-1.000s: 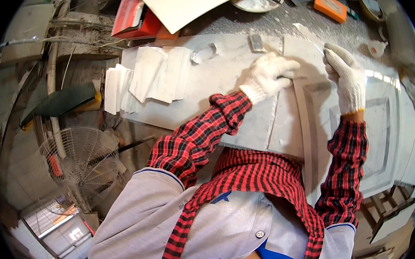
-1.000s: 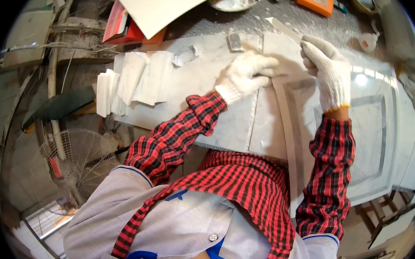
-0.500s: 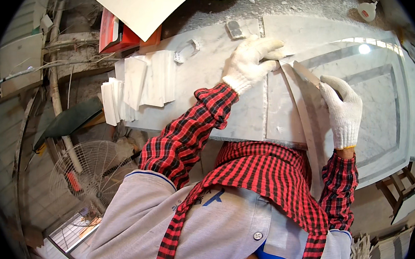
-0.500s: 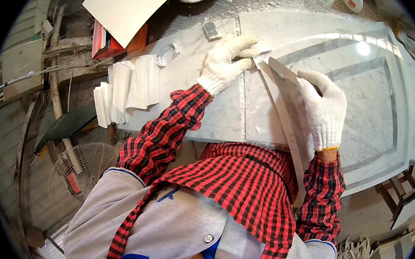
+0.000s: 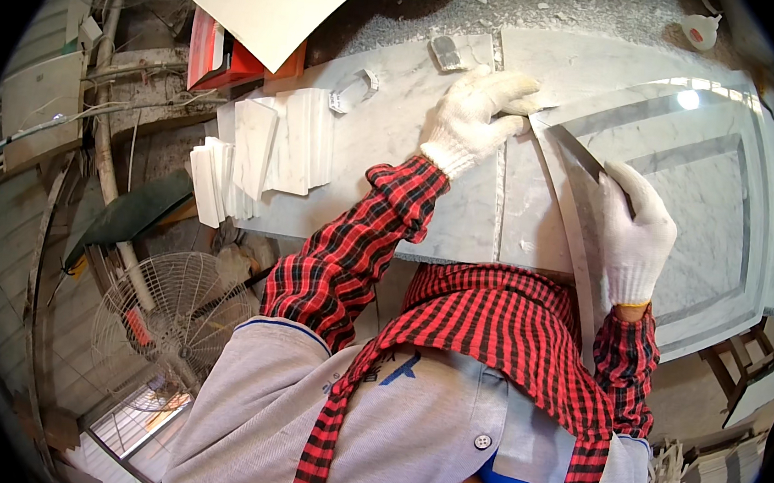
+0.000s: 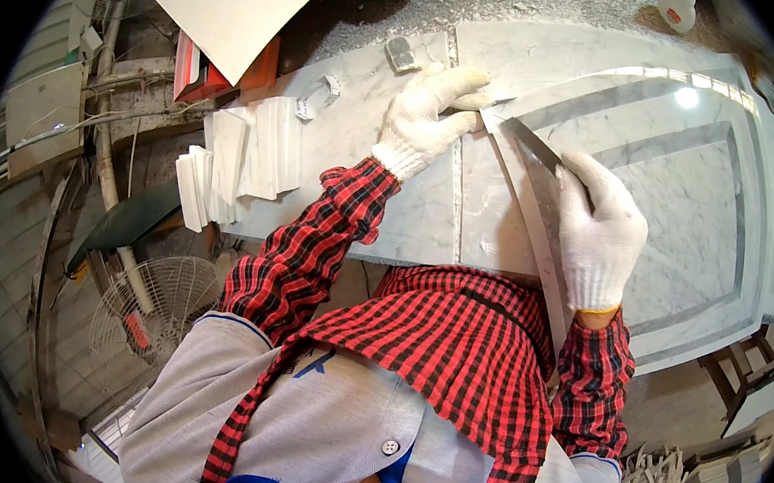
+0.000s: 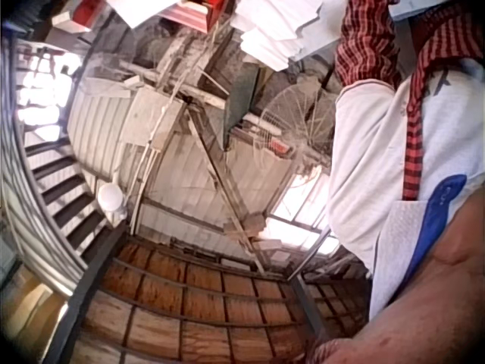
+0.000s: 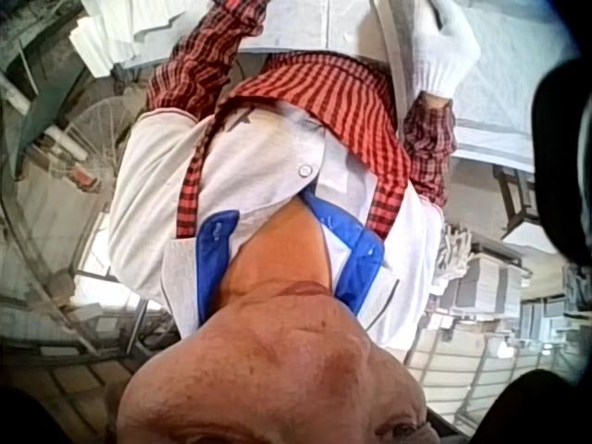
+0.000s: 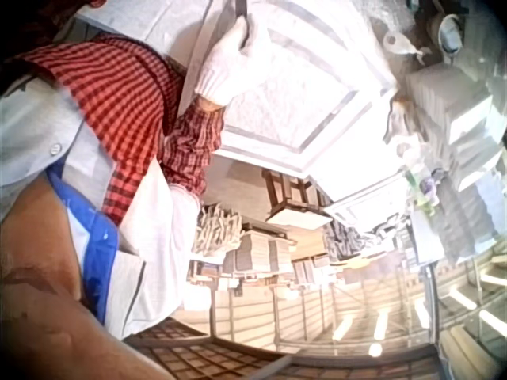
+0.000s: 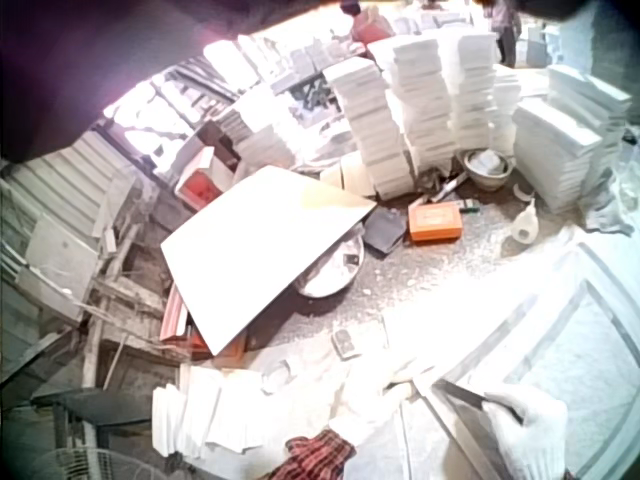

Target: The person uses a utility knife to trim excess material from the edges of white plastic panels. They repeatedly score and snap off strips, then scrape the edges to smooth them. The person also applies a liquid from a small bottle to the panel edges before continuing to trim and clean the surfaces.

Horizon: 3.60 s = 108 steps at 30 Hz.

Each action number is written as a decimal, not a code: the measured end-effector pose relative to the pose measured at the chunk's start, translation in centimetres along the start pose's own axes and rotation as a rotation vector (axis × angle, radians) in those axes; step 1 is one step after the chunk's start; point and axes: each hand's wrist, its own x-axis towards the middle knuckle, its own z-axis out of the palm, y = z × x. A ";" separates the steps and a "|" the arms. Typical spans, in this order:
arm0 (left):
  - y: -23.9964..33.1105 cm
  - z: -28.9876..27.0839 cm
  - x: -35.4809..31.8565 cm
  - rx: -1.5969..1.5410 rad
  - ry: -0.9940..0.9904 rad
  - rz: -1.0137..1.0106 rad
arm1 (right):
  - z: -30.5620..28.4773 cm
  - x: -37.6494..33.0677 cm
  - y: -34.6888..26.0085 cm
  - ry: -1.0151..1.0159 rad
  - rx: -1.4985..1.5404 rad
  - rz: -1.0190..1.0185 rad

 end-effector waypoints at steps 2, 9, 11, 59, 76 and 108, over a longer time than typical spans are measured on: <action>-0.2 0.1 -0.1 0.011 0.010 0.018 | -0.5 -0.1 0.4 -0.074 0.081 0.156; -0.3 0.2 0.1 0.005 0.014 0.020 | 0.3 -0.5 0.6 -0.206 0.169 0.381; 0.1 0.0 0.1 -0.007 -0.004 -0.001 | 0.3 -0.4 0.1 -0.248 0.216 0.466; -0.1 0.0 0.0 -0.023 -0.017 -0.019 | -3.1 2.4 -0.5 -0.236 0.140 0.388; 0.2 -1.1 0.1 -0.033 0.078 0.049 | 11.5 16.8 -9.0 -0.307 0.187 -0.099; -1.6 0.6 -0.4 -0.030 0.060 0.037 | -1.1 3.7 0.2 -0.200 0.500 0.295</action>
